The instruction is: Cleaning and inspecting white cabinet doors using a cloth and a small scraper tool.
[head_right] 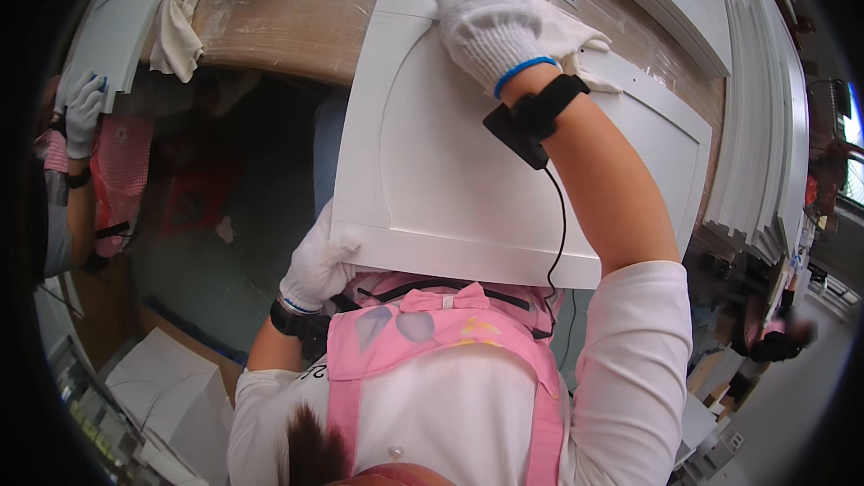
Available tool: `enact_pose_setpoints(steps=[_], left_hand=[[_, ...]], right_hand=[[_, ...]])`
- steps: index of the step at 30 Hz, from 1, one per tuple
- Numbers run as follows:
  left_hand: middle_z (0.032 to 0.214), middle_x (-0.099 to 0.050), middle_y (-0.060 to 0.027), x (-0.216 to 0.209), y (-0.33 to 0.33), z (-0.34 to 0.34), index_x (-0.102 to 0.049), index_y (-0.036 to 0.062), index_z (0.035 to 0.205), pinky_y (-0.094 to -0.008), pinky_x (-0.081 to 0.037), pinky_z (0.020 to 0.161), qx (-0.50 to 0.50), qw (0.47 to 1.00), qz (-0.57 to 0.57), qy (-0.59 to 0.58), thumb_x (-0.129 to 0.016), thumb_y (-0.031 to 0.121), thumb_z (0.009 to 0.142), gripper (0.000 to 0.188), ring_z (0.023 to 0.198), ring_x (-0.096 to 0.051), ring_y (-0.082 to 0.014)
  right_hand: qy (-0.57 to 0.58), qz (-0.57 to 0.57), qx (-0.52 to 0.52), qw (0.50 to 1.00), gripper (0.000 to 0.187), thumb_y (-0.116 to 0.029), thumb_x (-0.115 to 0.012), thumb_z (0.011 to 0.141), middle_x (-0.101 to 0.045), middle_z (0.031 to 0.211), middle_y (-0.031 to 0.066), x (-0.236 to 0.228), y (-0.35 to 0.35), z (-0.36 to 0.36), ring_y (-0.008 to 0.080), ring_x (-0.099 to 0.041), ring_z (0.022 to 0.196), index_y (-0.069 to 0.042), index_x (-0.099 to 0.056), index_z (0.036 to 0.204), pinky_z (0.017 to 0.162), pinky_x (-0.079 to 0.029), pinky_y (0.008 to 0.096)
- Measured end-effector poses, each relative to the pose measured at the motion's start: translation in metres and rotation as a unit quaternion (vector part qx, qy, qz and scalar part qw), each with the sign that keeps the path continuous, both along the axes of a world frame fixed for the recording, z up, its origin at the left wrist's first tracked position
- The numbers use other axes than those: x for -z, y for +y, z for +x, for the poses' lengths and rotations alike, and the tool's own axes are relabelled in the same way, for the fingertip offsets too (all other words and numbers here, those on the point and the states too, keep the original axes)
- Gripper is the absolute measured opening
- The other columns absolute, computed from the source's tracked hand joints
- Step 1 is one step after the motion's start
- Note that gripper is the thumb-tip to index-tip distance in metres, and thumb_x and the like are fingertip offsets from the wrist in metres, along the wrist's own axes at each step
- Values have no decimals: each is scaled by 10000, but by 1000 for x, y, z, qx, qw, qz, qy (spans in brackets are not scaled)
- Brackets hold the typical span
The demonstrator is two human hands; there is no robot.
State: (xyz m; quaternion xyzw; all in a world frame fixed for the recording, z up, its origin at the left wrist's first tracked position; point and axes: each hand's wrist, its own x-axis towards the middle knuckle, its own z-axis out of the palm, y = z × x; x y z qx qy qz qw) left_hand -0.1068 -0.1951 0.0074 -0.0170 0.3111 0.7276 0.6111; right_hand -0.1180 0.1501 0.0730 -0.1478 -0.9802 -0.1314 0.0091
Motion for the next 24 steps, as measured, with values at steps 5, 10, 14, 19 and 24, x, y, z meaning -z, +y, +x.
enact_pose_setpoints(steps=[5, 10, 14, 19, 24], left_hand=[[1474, -407, -182, -6, 3, -2, -169, 13, 1552, -486, -520, 1034, 4, 1000, 12, -2, -585, 88, 982, 710, 1331, -498, -325], [1531, -353, -192, -9, 6, -4, -158, 23, 1566, -499, -435, 1108, -21, 997, 50, -60, -526, 370, 1026, 740, 1395, -426, -342], [1544, -349, -210, -15, 14, -5, -167, 24, 1567, -534, -390, 1128, -51, 995, 65, -64, -455, 581, 996, 848, 1414, -399, -364], [1569, -313, -188, -22, 20, -15, -125, 27, 1580, -499, -379, 1138, -65, 996, 29, -53, -445, 807, 865, 1105, 1432, -372, -353], [1561, -321, -186, -21, 21, -23, -123, 39, 1582, -469, -388, 1134, -37, 994, 73, -71, -427, 881, 801, 1188, 1425, -384, -333]], right_hand=[[5, -17, 122, 992, 244, -256, -581, 937, -646, 1085, 112, 1, 61, 103, 330, -643, 1019, -129, -643, 1136, 880, -519, 431], [192, -336, 370, 845, 453, -379, -566, 970, -632, 1273, 128, -25, 90, 211, 320, -605, 1156, -131, -580, 1348, 1008, -471, 436], [42, -108, 356, 927, 623, -477, -551, 956, -538, 1386, 230, 4, 73, 234, 363, -489, 1314, -59, -515, 1416, 1126, -365, 461], [89, -176, 249, 948, 665, -450, -613, 921, -472, 1455, 246, 12, 49, 181, 406, -418, 1374, -43, -497, 1433, 1156, -323, 468], [71, -184, 148, 969, 659, -403, -683, 878, -488, 1436, 250, 0, -3, 122, 417, -437, 1352, -72, -517, 1424, 1142, -333, 493]])
